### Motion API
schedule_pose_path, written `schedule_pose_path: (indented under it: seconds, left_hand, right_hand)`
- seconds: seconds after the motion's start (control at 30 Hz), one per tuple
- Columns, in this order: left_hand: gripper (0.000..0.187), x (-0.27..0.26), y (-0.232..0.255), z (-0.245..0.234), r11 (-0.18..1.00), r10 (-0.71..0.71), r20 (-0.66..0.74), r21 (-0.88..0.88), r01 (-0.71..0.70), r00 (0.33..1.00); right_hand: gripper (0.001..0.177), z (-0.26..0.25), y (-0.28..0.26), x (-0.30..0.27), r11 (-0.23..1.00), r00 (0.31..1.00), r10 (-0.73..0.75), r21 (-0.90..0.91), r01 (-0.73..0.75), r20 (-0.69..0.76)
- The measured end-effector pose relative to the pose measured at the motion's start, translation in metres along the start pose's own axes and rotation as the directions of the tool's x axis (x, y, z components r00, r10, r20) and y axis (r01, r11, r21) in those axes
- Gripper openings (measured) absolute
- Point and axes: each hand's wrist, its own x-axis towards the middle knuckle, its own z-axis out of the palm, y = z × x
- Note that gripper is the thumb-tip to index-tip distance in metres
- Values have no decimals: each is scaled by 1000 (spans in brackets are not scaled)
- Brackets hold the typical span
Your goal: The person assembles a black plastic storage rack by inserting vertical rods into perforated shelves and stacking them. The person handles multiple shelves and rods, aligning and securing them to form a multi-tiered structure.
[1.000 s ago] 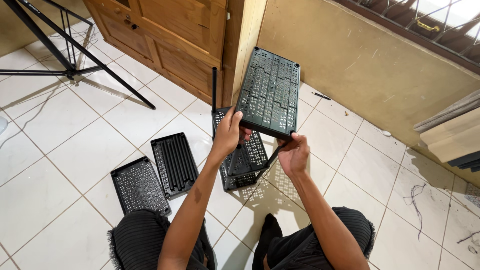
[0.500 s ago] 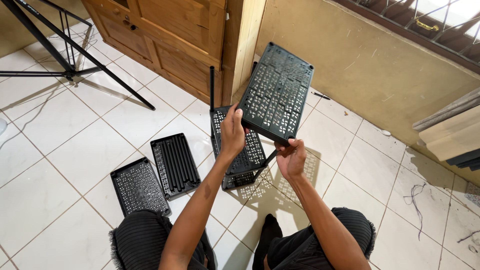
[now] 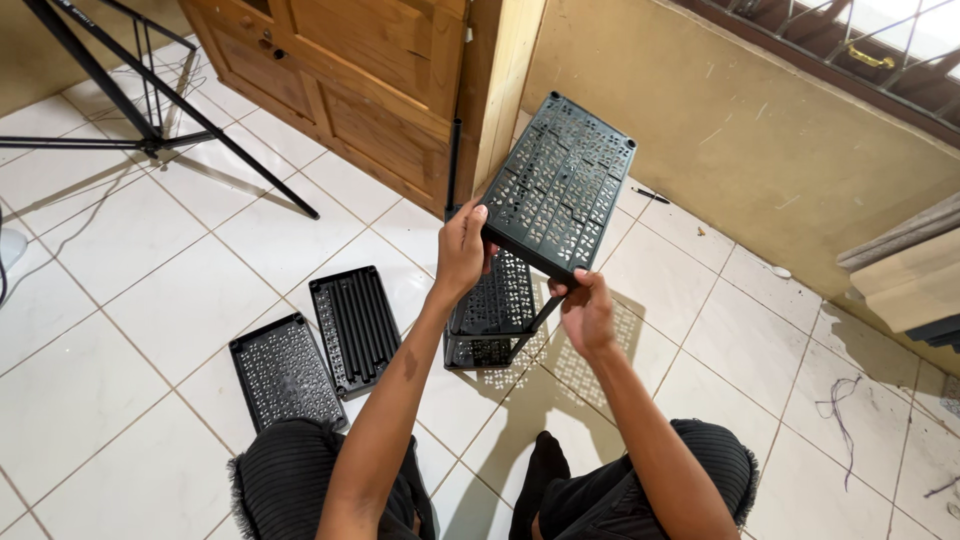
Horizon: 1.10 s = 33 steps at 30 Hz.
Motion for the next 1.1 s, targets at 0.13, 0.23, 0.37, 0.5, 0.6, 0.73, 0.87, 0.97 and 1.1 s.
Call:
schedule_pose_path:
  seconds: [0.13, 0.23, 0.37, 0.5, 0.6, 0.73, 0.87, 0.97, 1.1]
  left_hand:
    - [43, -10, -2, -9, 988, -120, 42, -90, 123, 992]
    - [44, -19, -5, -12, 990, -50, 77, -130, 60, 996]
    - [45, -28, -9, -15, 988, 26, 118, -155, -8, 993]
    - [48, -34, -9, -16, 983, 73, 118, -177, -51, 990]
    - [47, -37, -9, -16, 982, 101, 124, -171, -79, 987]
    - [46, -42, -7, -16, 974, 136, 164, -205, -101, 977]
    - [49, -49, -4, -22, 986, 145, 210, -114, -123, 967]
    - [56, -50, -1, -26, 986, 159, 194, -80, -146, 968]
    - [62, -47, 3, -33, 982, 172, 182, -111, -153, 968]
  right_hand:
    - [27, -3, -17, 4, 993, 996, 82, -84, -80, 18]
    - [30, 0, -29, 2, 979, 995, 94, -184, -87, 30]
    - [36, 3, -51, -1, 964, 980, 133, -250, -93, 145]
    - [42, 5, -64, -3, 935, 943, 173, -347, -67, 284]
    - [43, 5, -63, -5, 914, 952, 139, -404, -18, 273]
    - [43, 8, -53, -5, 880, 974, -2, -463, 108, 224]
    - [48, 8, -52, -4, 869, 984, -107, -469, 161, 139]
    - [45, 10, -54, -7, 796, 967, -201, -549, 255, 159]
    - [39, 21, -58, -11, 772, 981, -188, -610, 179, 50]
